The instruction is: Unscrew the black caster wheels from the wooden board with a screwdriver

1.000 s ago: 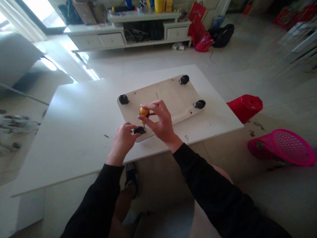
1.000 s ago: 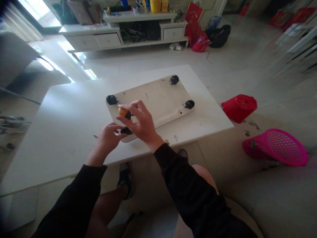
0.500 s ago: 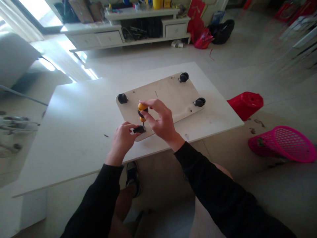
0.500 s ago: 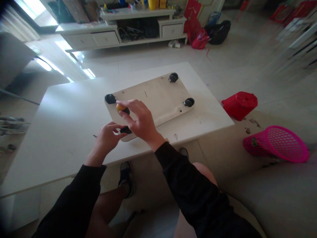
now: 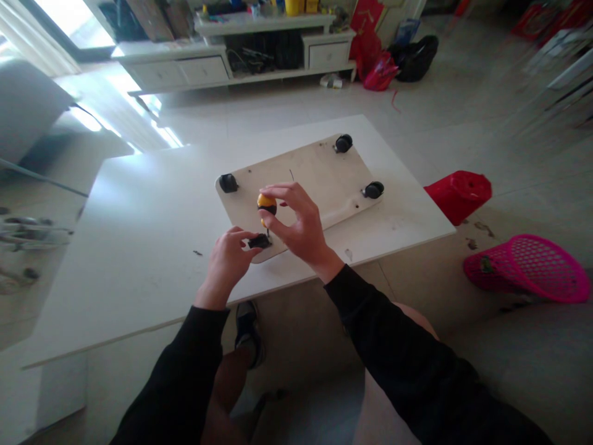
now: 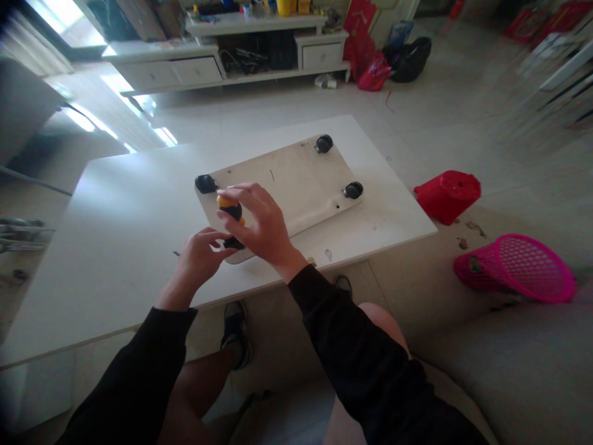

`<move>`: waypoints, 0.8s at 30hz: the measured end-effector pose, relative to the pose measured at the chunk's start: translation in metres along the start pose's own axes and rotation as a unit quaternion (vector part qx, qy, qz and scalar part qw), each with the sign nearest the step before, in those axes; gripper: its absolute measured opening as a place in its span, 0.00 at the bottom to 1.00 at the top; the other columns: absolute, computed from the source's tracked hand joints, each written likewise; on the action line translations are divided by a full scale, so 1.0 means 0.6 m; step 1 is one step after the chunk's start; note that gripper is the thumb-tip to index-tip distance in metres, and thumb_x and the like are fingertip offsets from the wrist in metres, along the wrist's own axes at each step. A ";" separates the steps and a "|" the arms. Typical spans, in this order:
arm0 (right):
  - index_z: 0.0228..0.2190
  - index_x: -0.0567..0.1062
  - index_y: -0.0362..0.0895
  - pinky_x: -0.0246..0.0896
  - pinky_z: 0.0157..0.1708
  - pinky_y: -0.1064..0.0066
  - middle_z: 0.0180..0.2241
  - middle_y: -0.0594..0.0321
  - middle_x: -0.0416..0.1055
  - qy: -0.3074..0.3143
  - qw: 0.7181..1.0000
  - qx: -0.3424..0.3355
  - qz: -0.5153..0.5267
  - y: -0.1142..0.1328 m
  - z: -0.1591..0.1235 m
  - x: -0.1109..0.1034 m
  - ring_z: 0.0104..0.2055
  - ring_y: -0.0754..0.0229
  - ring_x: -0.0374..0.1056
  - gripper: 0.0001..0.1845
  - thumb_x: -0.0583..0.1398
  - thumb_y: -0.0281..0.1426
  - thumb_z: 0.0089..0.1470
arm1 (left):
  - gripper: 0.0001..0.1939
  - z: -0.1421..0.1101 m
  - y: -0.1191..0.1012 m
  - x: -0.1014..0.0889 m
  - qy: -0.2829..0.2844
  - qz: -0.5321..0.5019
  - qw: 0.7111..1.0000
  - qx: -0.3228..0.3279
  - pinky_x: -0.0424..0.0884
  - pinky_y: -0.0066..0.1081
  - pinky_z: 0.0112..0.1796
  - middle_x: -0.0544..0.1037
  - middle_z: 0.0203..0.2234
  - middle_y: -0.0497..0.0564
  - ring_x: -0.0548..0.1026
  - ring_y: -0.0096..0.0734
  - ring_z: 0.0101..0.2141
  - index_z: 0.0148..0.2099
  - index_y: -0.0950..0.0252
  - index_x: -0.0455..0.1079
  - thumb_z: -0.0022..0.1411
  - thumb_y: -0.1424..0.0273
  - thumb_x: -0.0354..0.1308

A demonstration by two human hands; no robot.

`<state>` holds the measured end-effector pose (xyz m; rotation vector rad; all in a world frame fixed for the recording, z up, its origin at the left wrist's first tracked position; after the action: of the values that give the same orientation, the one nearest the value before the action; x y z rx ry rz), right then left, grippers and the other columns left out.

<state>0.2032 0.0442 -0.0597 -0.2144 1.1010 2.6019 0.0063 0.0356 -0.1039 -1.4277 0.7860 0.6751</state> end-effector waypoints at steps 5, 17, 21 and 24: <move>0.50 0.77 0.51 0.77 0.53 0.63 0.46 0.61 0.79 -0.010 1.000 -0.013 -0.018 0.001 -0.001 -0.003 0.50 0.60 0.76 0.10 0.58 0.31 0.70 | 0.13 0.001 0.002 0.001 -0.002 0.000 1.000 0.001 0.72 0.36 0.37 0.81 0.38 0.50 0.76 0.33 0.33 0.45 0.61 0.84 0.55 0.70 0.73; 0.55 0.77 0.51 0.77 0.51 0.64 0.49 0.59 0.80 -0.008 1.000 -0.008 -0.011 -0.005 -0.005 0.002 0.51 0.59 0.76 0.16 0.58 0.29 0.68 | 0.16 -0.001 0.001 0.002 0.004 -0.015 1.000 0.002 0.75 0.38 0.41 0.80 0.41 0.51 0.77 0.37 0.36 0.47 0.61 0.80 0.55 0.70 0.72; 0.55 0.76 0.49 0.77 0.51 0.63 0.52 0.57 0.79 0.011 1.000 -0.007 -0.019 -0.004 -0.004 0.002 0.53 0.58 0.76 0.16 0.58 0.32 0.69 | 0.22 0.007 0.010 0.014 0.002 -0.021 1.000 -0.008 0.76 0.42 0.46 0.77 0.45 0.53 0.77 0.41 0.42 0.49 0.61 0.76 0.51 0.73 0.73; 0.51 0.79 0.49 0.77 0.48 0.65 0.47 0.56 0.77 0.000 1.000 0.004 -0.012 -0.001 -0.002 0.000 0.49 0.58 0.76 0.13 0.62 0.38 0.69 | 0.22 0.021 0.017 0.026 0.032 -0.034 0.999 -0.011 0.77 0.43 0.47 0.75 0.43 0.52 0.77 0.41 0.41 0.48 0.60 0.76 0.49 0.74 0.72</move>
<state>0.2032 0.0437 -0.0609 -0.2239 1.1023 2.5762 0.0080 0.0476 -0.1230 -1.4943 0.7776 0.5899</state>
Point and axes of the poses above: each hand's wrist, its own z-axis towards the middle knuckle, its own x-axis out of the palm, y = z × x, the point moved 1 cm from there along z, towards the middle knuckle
